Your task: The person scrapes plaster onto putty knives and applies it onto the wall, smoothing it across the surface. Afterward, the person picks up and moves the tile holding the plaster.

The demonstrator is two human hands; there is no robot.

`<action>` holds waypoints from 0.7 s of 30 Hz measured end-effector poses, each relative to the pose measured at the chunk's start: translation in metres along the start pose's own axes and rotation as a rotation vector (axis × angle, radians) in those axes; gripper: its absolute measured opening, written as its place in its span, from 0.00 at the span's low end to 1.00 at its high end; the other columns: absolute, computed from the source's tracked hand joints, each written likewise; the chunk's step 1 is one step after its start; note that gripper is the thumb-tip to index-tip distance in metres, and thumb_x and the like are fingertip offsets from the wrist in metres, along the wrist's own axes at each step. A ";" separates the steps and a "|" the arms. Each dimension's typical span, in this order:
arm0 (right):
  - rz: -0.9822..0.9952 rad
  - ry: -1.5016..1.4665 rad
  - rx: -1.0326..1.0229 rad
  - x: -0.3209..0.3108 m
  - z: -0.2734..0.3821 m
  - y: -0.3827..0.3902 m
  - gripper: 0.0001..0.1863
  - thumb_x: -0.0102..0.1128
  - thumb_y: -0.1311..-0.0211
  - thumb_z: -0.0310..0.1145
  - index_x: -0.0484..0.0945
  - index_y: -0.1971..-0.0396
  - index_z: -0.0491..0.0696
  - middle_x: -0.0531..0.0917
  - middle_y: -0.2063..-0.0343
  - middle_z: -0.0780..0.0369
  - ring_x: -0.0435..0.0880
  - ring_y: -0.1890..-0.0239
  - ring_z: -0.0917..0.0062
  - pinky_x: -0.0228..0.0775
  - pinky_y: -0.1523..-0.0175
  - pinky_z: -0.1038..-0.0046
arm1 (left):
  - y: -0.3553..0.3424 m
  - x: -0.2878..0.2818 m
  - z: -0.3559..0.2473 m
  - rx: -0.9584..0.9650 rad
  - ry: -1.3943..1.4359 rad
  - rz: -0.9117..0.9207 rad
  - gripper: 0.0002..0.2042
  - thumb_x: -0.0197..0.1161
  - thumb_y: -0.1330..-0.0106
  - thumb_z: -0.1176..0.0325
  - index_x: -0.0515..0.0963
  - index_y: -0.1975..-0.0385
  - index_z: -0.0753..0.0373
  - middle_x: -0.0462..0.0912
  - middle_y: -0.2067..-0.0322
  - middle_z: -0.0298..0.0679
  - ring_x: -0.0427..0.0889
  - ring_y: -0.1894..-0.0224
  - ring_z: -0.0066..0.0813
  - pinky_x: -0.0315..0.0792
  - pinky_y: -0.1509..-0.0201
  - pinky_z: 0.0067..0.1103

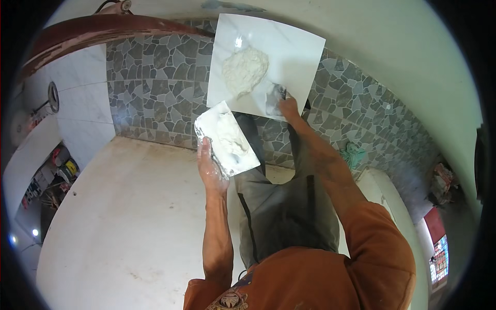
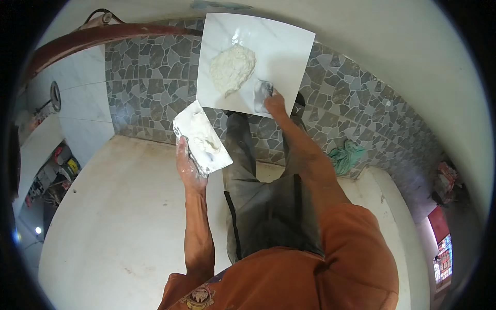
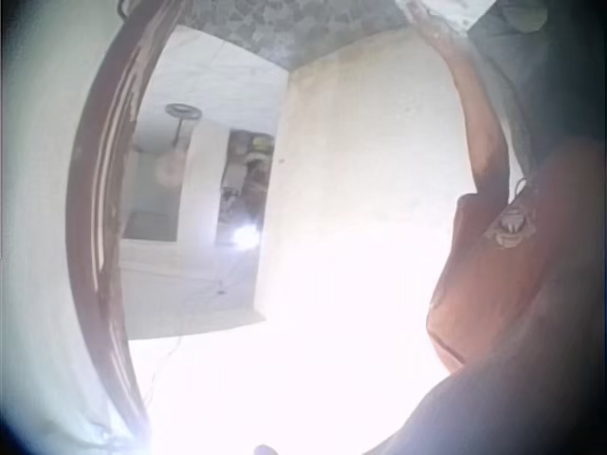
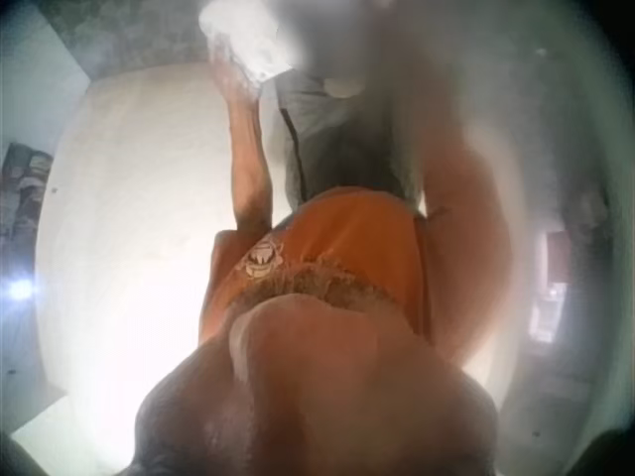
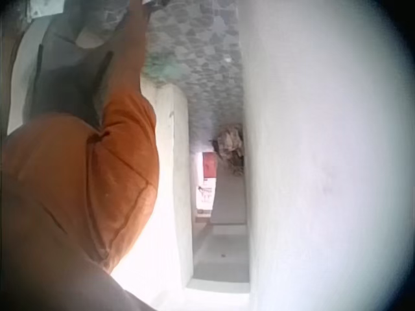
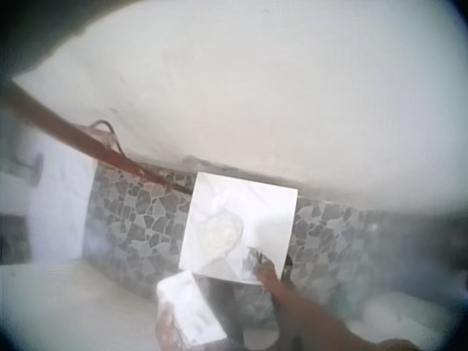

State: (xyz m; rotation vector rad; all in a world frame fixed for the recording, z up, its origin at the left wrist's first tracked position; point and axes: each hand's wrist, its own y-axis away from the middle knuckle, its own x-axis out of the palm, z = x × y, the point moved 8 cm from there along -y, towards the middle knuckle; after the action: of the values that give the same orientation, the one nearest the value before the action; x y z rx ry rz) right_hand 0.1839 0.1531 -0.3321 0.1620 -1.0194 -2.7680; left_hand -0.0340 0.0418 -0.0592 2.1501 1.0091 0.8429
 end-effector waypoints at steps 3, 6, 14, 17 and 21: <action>0.017 0.404 0.368 0.017 -0.041 0.031 0.20 0.52 0.42 0.22 0.71 0.48 0.42 0.80 0.57 0.52 0.81 0.62 0.73 0.72 0.54 0.76 | 0.017 -0.005 -0.006 -0.007 0.016 -0.039 0.23 0.49 0.30 0.61 0.61 0.40 0.67 0.70 0.44 0.42 0.71 0.44 0.32 0.66 0.41 0.27; -0.141 -0.214 0.225 0.006 -0.051 0.020 0.18 0.51 0.44 0.20 0.71 0.50 0.36 0.79 0.60 0.57 0.80 0.62 0.75 0.72 0.58 0.72 | 0.013 0.013 -0.003 0.005 0.065 -0.001 0.22 0.49 0.29 0.61 0.62 0.41 0.68 0.71 0.46 0.42 0.72 0.45 0.31 0.67 0.42 0.27; -0.311 -0.453 0.227 0.010 -0.020 -0.011 0.17 0.52 0.44 0.22 0.69 0.56 0.27 0.78 0.62 0.55 0.79 0.62 0.73 0.71 0.58 0.72 | 0.010 0.015 0.002 0.010 0.045 0.006 0.22 0.45 0.29 0.60 0.62 0.41 0.68 0.70 0.45 0.42 0.71 0.43 0.31 0.65 0.40 0.27; -0.195 -0.633 0.281 0.039 -0.011 -0.009 0.21 0.49 0.42 0.19 0.66 0.47 0.35 0.76 0.58 0.59 0.77 0.56 0.73 0.70 0.49 0.70 | 0.015 0.008 -0.009 0.049 0.049 0.006 0.22 0.45 0.28 0.59 0.62 0.41 0.68 0.70 0.45 0.41 0.71 0.44 0.31 0.65 0.40 0.27; -0.032 -0.727 0.198 0.008 -0.009 -0.013 0.20 0.48 0.39 0.19 0.66 0.46 0.37 0.76 0.57 0.59 0.76 0.53 0.71 0.69 0.47 0.65 | 0.016 0.022 -0.011 0.072 0.022 0.008 0.22 0.44 0.28 0.59 0.62 0.41 0.68 0.70 0.45 0.41 0.71 0.44 0.31 0.64 0.39 0.27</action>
State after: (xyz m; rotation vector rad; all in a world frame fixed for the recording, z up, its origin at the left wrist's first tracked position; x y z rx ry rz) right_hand 0.1754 0.1554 -0.3480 -0.8654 -1.4389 -2.7842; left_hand -0.0239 0.0543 -0.0346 2.2109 1.0577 0.8469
